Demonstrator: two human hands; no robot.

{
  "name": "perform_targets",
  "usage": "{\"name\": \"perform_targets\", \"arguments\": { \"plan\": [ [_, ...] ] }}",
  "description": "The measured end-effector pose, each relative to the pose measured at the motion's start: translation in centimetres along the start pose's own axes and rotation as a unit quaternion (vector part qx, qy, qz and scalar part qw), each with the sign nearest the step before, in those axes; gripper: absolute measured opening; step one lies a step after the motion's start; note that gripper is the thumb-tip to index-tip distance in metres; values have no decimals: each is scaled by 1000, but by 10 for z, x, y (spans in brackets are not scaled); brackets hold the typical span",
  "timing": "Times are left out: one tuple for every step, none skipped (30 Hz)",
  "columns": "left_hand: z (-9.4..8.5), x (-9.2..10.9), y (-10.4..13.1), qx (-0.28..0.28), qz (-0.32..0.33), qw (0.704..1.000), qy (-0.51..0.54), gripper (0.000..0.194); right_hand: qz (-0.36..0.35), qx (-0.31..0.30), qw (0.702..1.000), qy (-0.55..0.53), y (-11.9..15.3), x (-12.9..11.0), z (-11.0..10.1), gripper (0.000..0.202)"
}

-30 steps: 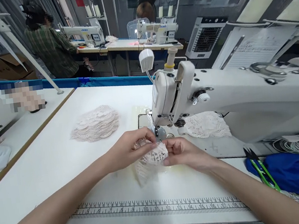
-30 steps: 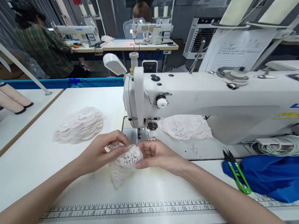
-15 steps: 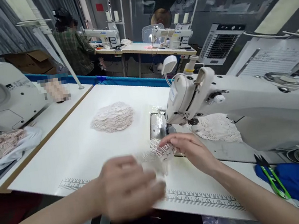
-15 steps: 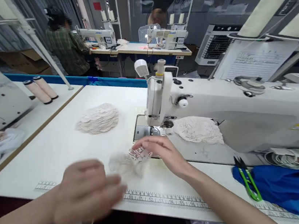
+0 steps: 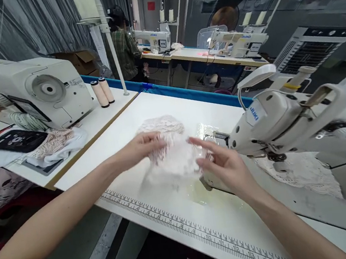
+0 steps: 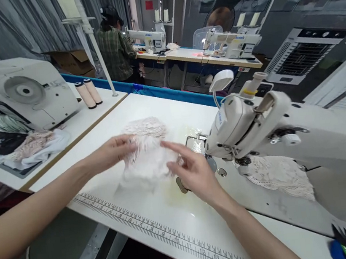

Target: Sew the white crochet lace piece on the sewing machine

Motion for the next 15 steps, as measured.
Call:
{"name": "perform_targets", "arguments": {
  "plan": [
    [-17, 8, -11, 49, 23, 998, -16, 32, -10, 15, 1000, -5, -16, -3, 6, 47],
    [-33, 16, -22, 93, 47, 994, -45, 35, -21, 30, 999, -12, -34, -6, 11, 50],
    [-46, 25, -35, 131, 81, 984, -94, 39, -27, 41, 999, -21, -53, -7, 18, 54],
    [-60, 33, -47, 173, 113, 965, -161, 41, -23, 53, 998, -26, -72, -5, 24, 56],
    [-70, 36, -60, 200, 123, 954, -187, 41, -2, 59, 998, -16, -90, 2, 30, 58],
    [-78, 37, -73, 219, 130, 946, -203, 40, 23, 72, 997, 10, -106, 12, 34, 60],
    [-84, 36, -84, 236, 134, 936, -224, 37, 32, 78, 996, 26, -120, 19, 37, 61],
    [-90, 33, -93, 250, 134, 926, -249, 35, 36, 80, 995, 38, -132, 26, 41, 62],
    [-94, 29, -101, 260, 134, 916, -276, 33, 37, 83, 994, 52, -140, 32, 43, 61],
    [-97, 24, -106, 270, 132, 903, -306, 32, 37, 83, 994, 65, -146, 37, 44, 61],
    [-100, 19, -109, 280, 129, 890, -336, 31, 36, 84, 993, 80, -150, 42, 44, 60],
    [-102, 15, -111, 290, 127, 875, -366, 28, 34, 85, 991, 95, -152, 47, 43, 58],
    [-104, 12, -111, 301, 127, 860, -393, 25, 31, 87, 990, 111, -153, 51, 41, 57],
    [-105, 10, -109, 310, 127, 844, -418, 21, 26, 89, 987, 128, -153, 54, 39, 56],
    [-104, 10, -107, 317, 131, 830, -440, 19, 21, 91, 985, 144, -153, 57, 37, 55]
  ]
}}
Point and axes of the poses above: each hand's wrist, its own y-axis away from the middle knuckle, its own z-axis out of the palm, x = y × z, the point moved 10 cm from there along -y, towards the middle knuckle, and after that the axes turned 15 degrees about x, right-handed, at the moved point
